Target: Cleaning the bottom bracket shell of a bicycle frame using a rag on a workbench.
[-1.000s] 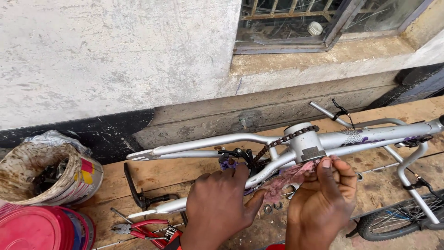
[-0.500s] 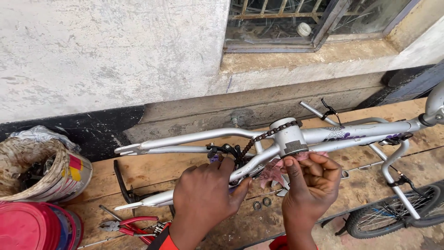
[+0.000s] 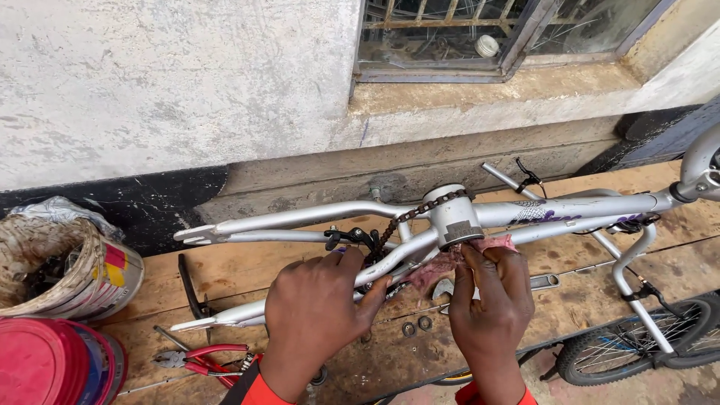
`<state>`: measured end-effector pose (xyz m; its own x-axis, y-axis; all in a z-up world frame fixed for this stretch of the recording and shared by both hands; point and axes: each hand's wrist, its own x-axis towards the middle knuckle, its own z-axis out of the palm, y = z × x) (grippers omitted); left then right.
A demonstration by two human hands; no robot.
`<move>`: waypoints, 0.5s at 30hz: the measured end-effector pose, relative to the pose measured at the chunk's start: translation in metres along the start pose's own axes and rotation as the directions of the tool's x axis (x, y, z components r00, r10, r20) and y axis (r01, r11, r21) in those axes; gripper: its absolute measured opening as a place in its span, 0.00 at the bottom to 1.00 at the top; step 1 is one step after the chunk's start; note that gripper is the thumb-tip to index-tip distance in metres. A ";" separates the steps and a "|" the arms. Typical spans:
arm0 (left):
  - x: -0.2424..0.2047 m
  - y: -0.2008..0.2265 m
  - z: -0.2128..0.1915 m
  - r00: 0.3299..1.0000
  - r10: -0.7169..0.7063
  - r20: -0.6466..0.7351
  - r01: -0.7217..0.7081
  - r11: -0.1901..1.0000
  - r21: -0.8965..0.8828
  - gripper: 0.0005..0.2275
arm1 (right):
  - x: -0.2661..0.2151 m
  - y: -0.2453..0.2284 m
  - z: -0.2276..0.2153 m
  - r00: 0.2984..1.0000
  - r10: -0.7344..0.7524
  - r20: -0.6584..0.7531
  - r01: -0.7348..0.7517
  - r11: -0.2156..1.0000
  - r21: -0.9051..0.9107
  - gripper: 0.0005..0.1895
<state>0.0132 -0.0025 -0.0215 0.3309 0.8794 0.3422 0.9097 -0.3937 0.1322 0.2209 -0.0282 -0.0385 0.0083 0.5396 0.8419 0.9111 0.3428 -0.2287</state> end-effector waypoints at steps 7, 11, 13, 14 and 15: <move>0.001 0.000 0.001 1.000 -0.013 -0.020 0.012 1.000 -0.015 0.18 | -0.004 0.006 0.001 0.991 0.021 -0.132 -0.018 1.000 0.024 0.07; 0.001 -0.001 0.002 0.999 -0.012 -0.047 0.012 1.000 0.006 0.18 | -0.010 0.010 0.004 0.986 0.167 -0.014 -0.167 0.986 -0.003 0.09; 0.001 0.000 0.002 0.998 -0.017 -0.055 0.017 1.000 0.008 0.17 | 0.003 0.003 -0.001 0.999 0.027 -0.021 -0.026 0.998 0.061 0.04; 0.000 -0.001 0.002 0.999 -0.016 -0.050 0.016 1.000 0.004 0.17 | 0.001 0.003 -0.002 0.999 0.030 -0.017 -0.028 0.998 0.058 0.04; -0.001 -0.001 0.002 0.999 -0.017 -0.035 0.018 1.000 0.011 0.17 | -0.001 0.002 -0.003 0.999 0.028 -0.017 -0.028 0.999 0.033 0.05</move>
<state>0.0128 -0.0024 -0.0242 0.3061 0.8762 0.3721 0.9181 -0.3751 0.1280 0.2239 -0.0298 -0.0384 0.0411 0.5361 0.8431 0.8967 0.3525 -0.2678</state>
